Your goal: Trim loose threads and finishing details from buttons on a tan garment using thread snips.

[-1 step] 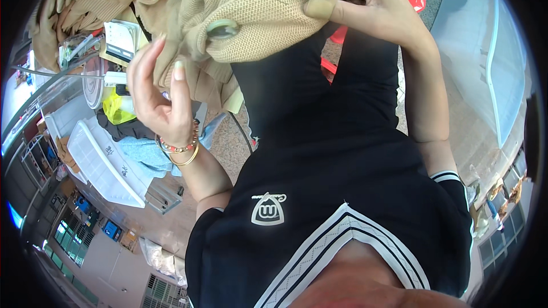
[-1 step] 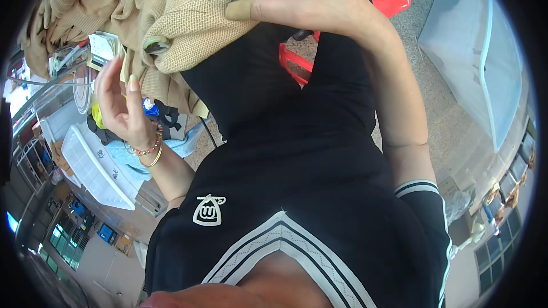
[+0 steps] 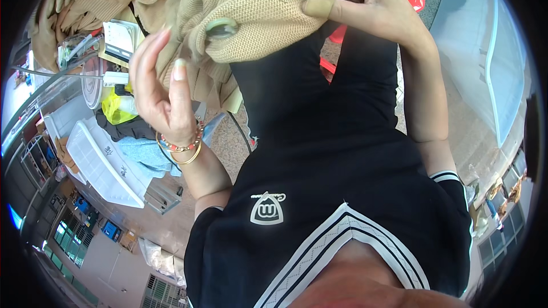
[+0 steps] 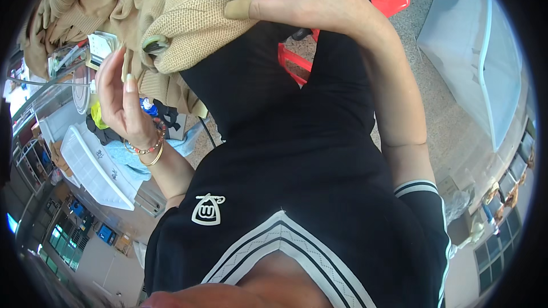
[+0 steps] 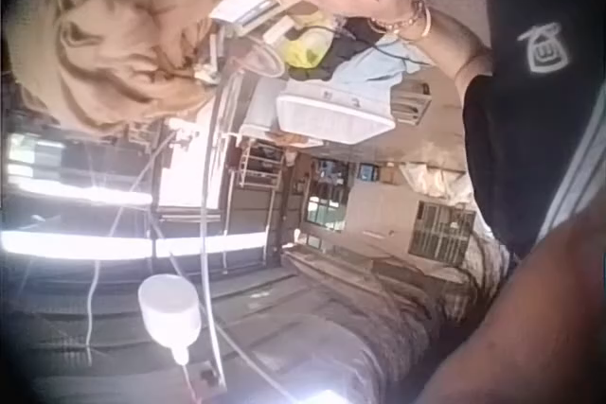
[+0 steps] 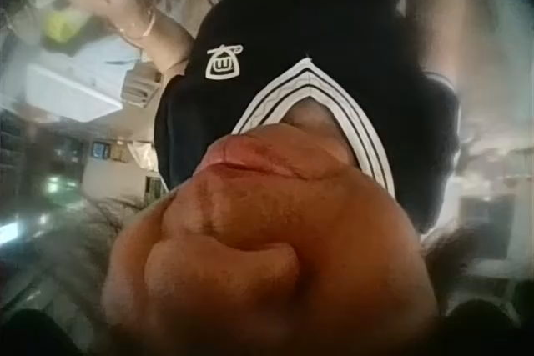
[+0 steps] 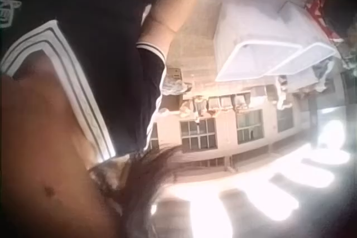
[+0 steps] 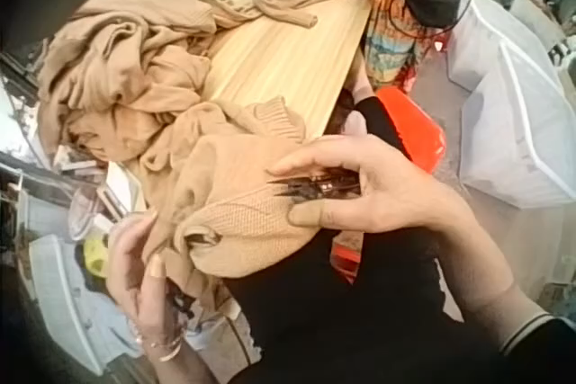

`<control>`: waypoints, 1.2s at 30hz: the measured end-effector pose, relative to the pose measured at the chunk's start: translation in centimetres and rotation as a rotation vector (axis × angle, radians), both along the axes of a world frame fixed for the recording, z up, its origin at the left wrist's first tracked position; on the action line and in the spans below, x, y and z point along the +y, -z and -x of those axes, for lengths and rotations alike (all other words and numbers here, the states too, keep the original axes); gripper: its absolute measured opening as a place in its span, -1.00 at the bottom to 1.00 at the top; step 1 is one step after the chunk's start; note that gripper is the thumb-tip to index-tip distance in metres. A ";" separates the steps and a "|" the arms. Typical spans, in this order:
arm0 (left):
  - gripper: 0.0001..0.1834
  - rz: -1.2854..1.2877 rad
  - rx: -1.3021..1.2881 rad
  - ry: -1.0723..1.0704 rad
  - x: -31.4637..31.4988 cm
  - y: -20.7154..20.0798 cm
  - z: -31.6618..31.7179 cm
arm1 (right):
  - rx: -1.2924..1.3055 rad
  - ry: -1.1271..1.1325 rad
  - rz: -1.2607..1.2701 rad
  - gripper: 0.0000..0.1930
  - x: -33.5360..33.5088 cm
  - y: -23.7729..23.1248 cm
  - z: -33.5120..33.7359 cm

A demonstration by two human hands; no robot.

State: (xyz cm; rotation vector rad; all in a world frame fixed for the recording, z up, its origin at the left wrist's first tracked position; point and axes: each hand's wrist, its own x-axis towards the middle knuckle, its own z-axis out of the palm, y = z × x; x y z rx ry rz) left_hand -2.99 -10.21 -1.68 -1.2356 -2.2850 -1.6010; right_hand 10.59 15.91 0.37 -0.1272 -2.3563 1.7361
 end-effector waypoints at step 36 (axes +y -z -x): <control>-0.62 -0.079 0.461 0.079 3.4 2.1 -2.1 | -0.011 0.116 -0.450 -0.58 -3.6 -5.7 -0.8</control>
